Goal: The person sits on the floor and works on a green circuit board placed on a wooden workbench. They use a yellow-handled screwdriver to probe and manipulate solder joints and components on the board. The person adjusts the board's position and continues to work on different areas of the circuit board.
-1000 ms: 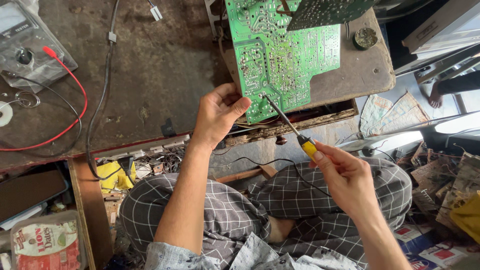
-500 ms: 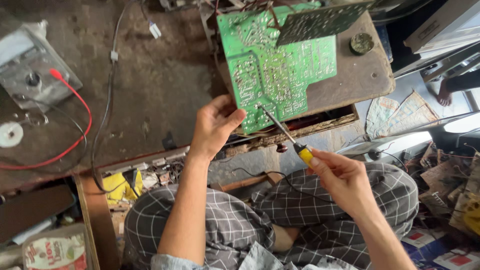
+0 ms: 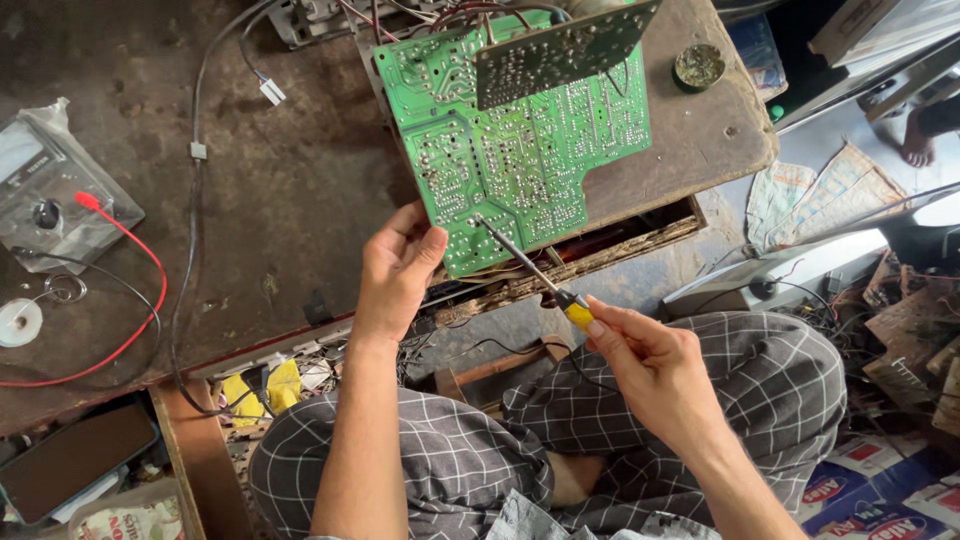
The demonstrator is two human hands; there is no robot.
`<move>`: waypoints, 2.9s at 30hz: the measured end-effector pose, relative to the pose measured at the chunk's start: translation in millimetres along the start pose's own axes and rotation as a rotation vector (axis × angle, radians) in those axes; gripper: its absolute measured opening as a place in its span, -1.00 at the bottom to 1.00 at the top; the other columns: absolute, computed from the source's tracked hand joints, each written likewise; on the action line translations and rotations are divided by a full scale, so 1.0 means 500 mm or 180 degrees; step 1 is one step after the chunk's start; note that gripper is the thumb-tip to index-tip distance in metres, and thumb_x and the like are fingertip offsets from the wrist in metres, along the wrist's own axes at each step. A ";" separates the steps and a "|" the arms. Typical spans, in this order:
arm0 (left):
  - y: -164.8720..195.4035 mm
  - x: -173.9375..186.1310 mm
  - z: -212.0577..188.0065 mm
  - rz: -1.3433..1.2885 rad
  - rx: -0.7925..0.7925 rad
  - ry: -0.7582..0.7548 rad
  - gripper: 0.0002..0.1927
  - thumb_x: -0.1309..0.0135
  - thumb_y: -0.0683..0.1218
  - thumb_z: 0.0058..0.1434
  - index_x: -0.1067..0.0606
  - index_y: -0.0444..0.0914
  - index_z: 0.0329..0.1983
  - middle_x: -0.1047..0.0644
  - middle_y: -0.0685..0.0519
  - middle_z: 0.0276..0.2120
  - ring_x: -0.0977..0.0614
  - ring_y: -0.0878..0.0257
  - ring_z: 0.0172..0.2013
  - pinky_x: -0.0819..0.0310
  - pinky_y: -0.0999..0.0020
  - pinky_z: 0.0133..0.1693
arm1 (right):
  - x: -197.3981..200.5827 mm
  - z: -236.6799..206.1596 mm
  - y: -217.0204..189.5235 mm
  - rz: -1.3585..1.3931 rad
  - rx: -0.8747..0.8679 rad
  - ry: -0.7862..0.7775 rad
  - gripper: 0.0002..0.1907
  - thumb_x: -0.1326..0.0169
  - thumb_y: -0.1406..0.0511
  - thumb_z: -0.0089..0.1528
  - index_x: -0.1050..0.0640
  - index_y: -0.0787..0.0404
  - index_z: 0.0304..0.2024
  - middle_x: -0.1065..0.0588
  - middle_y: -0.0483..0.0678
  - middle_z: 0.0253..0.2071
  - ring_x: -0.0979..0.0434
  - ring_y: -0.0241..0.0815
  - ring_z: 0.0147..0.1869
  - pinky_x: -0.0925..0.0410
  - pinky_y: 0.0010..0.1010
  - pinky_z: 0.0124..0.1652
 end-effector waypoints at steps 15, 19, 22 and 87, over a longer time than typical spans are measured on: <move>0.004 0.000 0.001 0.0036 -0.0056 -0.0049 -0.51 -0.17 -0.02 0.32 -0.44 -0.37 0.22 -0.63 0.15 -0.06 -0.61 0.57 -0.13 -0.48 0.68 -0.13 | 0.003 -0.004 0.001 -0.0215 -0.0434 0.0045 -0.61 -0.14 0.21 0.28 -0.63 0.07 0.16 -0.69 -0.10 -0.41 -0.37 -0.48 -0.51 -0.27 -0.55 -0.52; -0.009 0.003 0.002 -0.0279 -0.0019 -0.0093 -0.54 -0.15 0.01 0.49 -0.52 -0.43 0.27 -0.53 0.11 -0.23 -0.39 0.51 -0.37 -0.19 0.65 -0.40 | 0.007 -0.005 0.004 -0.0321 -0.0204 0.0125 -0.62 -0.15 0.22 0.29 -0.63 0.10 0.15 -0.69 -0.10 -0.40 -0.38 -0.49 -0.48 -0.27 -0.57 -0.49; -0.013 0.001 0.009 -0.0310 -0.0024 -0.0175 -0.54 -0.14 0.00 0.46 -0.47 -0.41 0.27 -0.55 0.07 -0.11 -0.48 0.43 -0.19 -0.35 0.56 -0.16 | 0.010 -0.003 0.003 -0.0345 0.0076 0.0148 -0.62 -0.15 0.21 0.30 -0.62 0.15 0.15 -0.68 -0.11 -0.36 -0.49 -0.55 -0.37 -0.35 -0.64 -0.40; -0.001 -0.024 0.010 -0.1106 0.0008 -0.0290 -0.23 -0.15 -0.02 0.33 -0.10 -0.33 0.50 -0.52 -0.21 0.15 -0.60 0.09 0.13 -0.60 0.22 0.11 | 0.025 0.014 0.007 -0.0483 -0.0156 0.0187 -0.65 -0.15 0.20 0.29 -0.66 0.15 0.10 -0.66 -0.10 -0.37 -0.30 -0.53 -0.54 -0.22 -0.60 -0.54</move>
Point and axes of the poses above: each hand's wrist, its own z-axis towards the middle knuckle, its own x-axis out of the back of the hand, y = z × x, the point moved 6 cm from there along z, towards the middle knuckle
